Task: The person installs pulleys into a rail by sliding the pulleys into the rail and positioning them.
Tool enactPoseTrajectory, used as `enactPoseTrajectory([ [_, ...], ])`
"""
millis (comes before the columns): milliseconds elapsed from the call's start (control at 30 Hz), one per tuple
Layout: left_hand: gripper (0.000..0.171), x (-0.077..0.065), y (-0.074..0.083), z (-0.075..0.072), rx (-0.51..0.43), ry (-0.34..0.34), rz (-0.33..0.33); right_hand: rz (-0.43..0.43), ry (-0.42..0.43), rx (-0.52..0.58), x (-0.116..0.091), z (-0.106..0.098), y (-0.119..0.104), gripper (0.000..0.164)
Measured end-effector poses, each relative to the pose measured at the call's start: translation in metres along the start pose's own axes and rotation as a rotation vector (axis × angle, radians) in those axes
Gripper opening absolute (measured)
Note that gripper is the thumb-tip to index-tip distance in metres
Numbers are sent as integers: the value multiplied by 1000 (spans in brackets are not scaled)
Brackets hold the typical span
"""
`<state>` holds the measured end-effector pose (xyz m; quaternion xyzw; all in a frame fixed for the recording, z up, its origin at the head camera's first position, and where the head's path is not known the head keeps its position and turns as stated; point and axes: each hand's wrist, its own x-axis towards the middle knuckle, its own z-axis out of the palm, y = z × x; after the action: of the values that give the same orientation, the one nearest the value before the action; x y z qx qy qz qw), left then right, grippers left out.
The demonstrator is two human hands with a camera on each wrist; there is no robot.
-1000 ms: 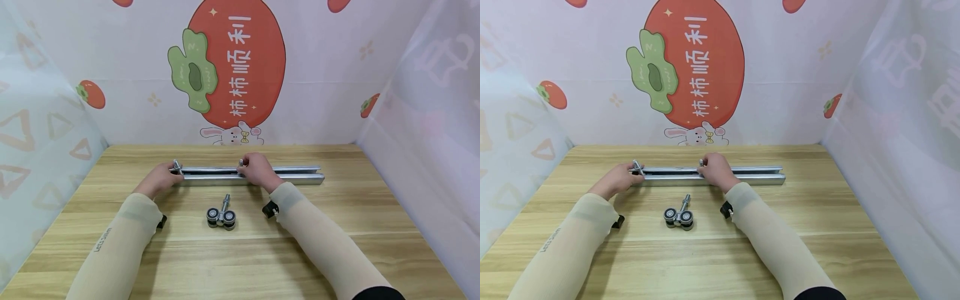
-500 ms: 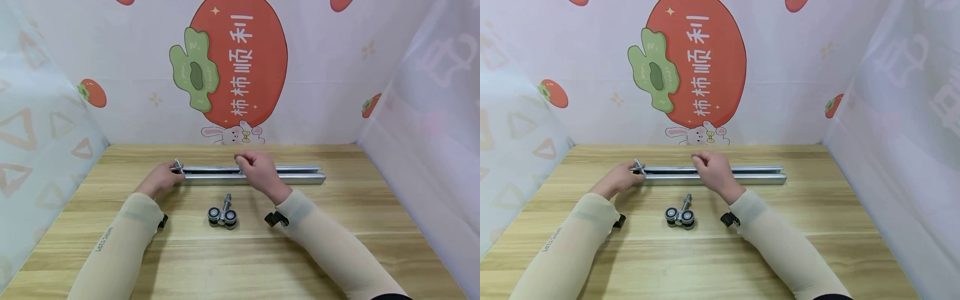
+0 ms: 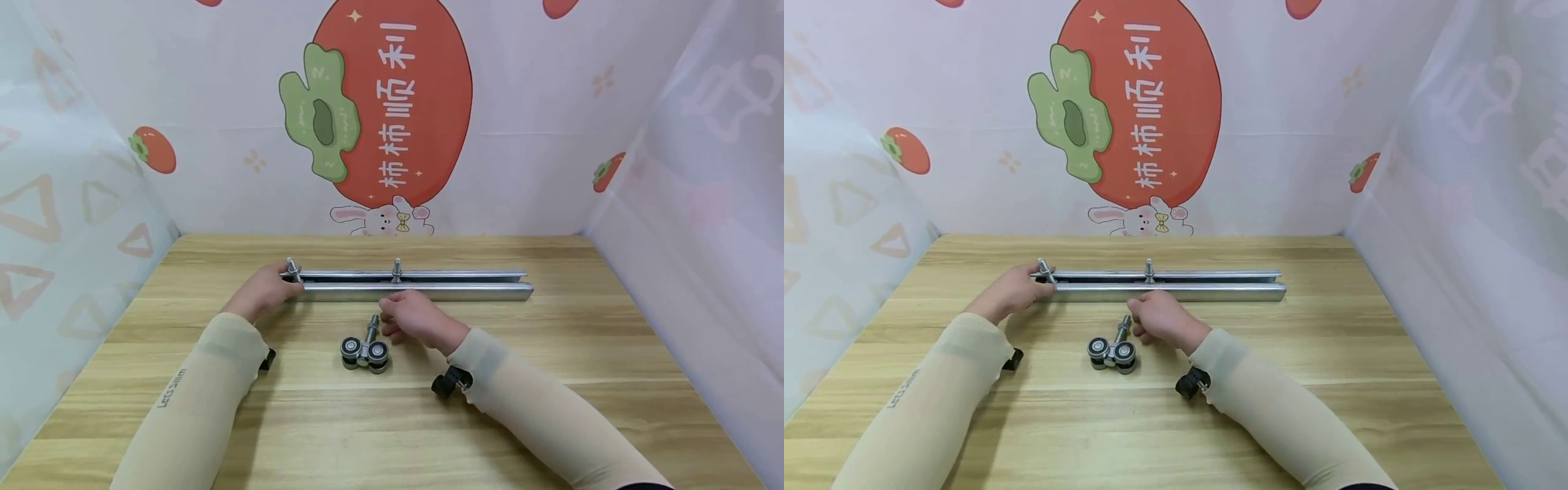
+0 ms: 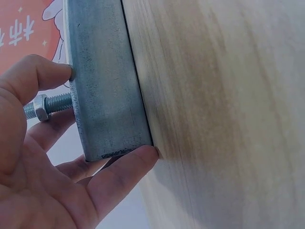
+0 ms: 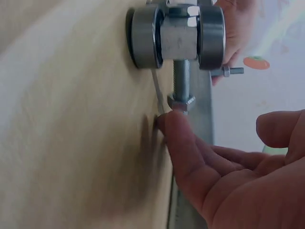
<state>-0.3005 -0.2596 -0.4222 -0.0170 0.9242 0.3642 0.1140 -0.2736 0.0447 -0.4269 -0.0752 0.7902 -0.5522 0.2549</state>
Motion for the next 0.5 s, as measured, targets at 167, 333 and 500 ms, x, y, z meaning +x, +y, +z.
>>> enactPoseTrajectory([
  [167, 54, 0, 0, -1, 4, -3, -3, 75, -16, 227, 1, 2, 3, 47],
  [333, 52, 2, 0, -1, 14, -5, -3, 142, -4, 441, 4, 6, 7, 47],
  [500, 51, 3, 0, -1, 9, -9, -5, 193, 15, 553, 6, 10, 8, 45],
])
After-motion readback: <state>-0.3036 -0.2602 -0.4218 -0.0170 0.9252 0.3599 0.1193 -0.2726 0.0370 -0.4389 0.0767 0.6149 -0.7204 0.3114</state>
